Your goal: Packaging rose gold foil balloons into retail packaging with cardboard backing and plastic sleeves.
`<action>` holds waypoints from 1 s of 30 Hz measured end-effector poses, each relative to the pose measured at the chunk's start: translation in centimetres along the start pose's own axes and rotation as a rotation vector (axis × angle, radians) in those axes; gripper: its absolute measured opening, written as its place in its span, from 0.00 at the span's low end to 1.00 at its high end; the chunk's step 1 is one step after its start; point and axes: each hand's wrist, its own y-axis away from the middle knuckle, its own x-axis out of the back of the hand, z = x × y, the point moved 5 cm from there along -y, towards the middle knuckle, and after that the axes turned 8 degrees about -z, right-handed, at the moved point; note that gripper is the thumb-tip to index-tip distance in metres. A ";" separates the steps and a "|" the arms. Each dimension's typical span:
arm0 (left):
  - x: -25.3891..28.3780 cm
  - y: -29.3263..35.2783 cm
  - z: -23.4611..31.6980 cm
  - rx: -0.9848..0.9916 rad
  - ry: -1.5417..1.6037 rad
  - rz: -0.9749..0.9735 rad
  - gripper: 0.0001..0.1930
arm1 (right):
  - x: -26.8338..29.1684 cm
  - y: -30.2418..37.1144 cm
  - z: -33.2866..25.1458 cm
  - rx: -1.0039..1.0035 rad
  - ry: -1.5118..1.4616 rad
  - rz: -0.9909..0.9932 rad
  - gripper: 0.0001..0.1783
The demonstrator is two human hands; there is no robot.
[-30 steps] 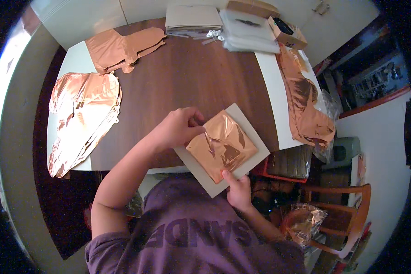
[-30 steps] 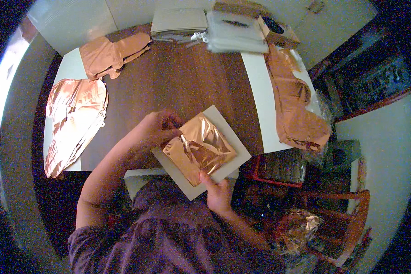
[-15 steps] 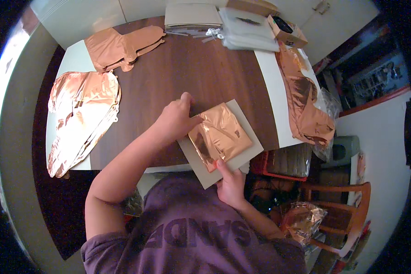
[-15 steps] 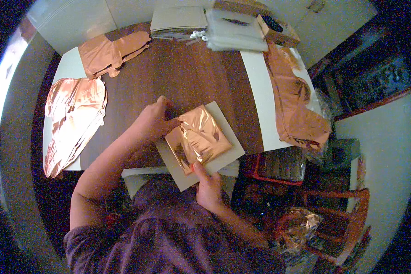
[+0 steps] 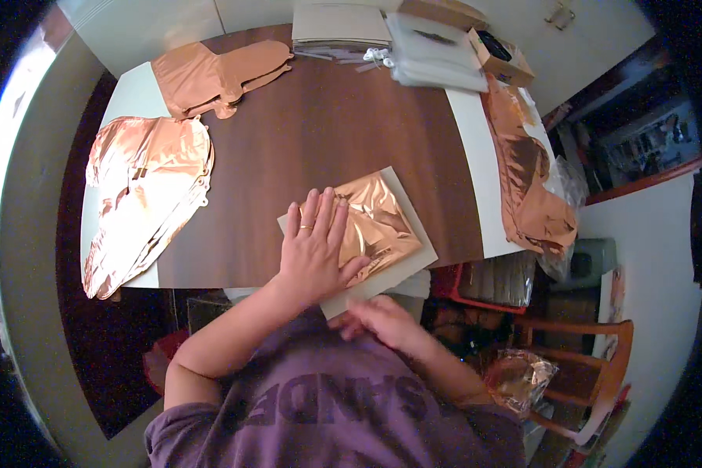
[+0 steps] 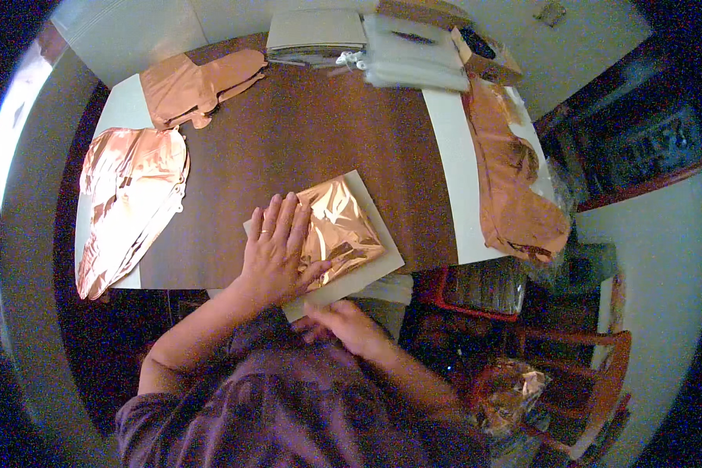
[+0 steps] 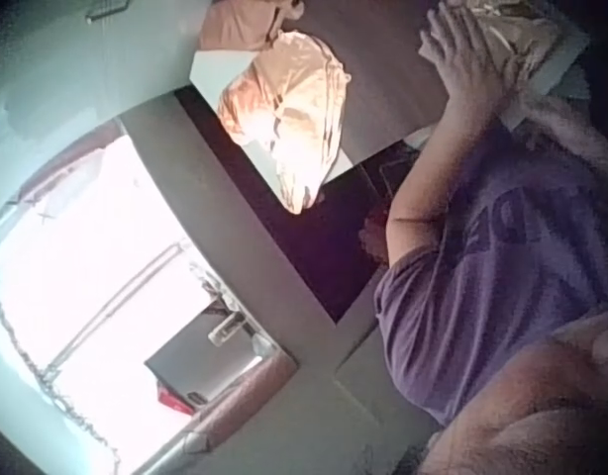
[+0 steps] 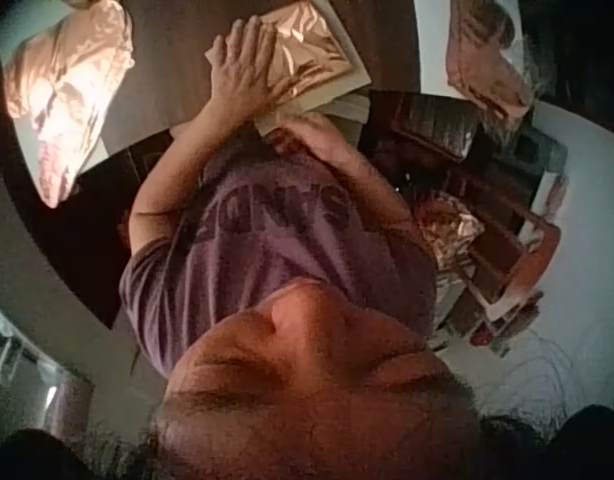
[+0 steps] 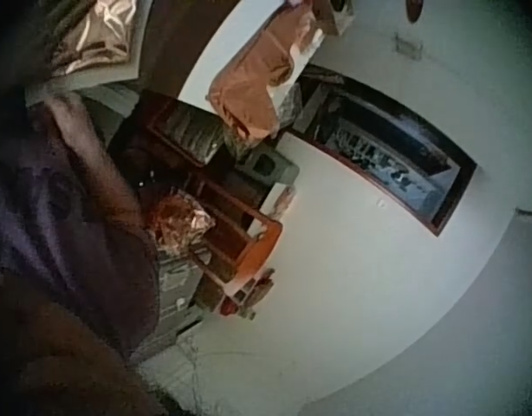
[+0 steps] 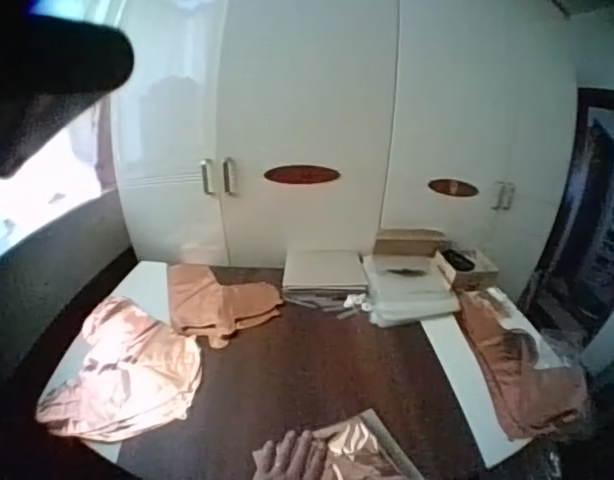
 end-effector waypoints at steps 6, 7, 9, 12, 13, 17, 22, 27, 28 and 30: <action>-0.5 0.8 -0.8 -0.001 0.012 0.044 0.47 | -0.5 3.2 -11.9 0.437 1.031 0.053 0.16; -0.5 0.8 -0.9 -0.006 0.013 0.040 0.47 | -1.3 2.7 -13.9 0.684 1.063 0.131 0.16; -0.9 0.6 -0.8 -0.023 0.008 0.038 0.47 | -1.5 -1.0 -14.5 0.846 1.284 0.219 0.24; -0.9 0.8 -1.1 -0.068 0.041 0.089 0.45 | -0.5 -6.1 -12.4 0.792 1.689 0.319 0.32; -0.9 1.1 -1.1 -0.066 0.029 0.067 0.45 | -0.1 -6.5 -11.9 0.699 1.673 0.249 0.36; -0.2 1.8 -1.5 -0.036 0.028 0.000 0.45 | 0.7 -6.5 -12.2 0.653 1.733 0.260 0.39; 1.1 3.8 -3.0 0.026 0.048 -0.070 0.48 | 0.6 -6.4 -12.6 0.655 1.746 0.277 0.41; 2.2 3.5 -3.8 0.004 0.110 -0.095 0.49 | 0.7 -6.7 -12.5 0.641 1.752 0.268 0.42; 2.4 3.3 -3.9 -0.004 0.168 -0.126 0.49 | 0.8 -6.8 -12.4 0.646 1.737 0.275 0.41; 3.2 2.8 -3.7 0.059 0.193 -0.046 0.48 | 0.9 -6.8 -12.2 0.650 1.722 0.289 0.41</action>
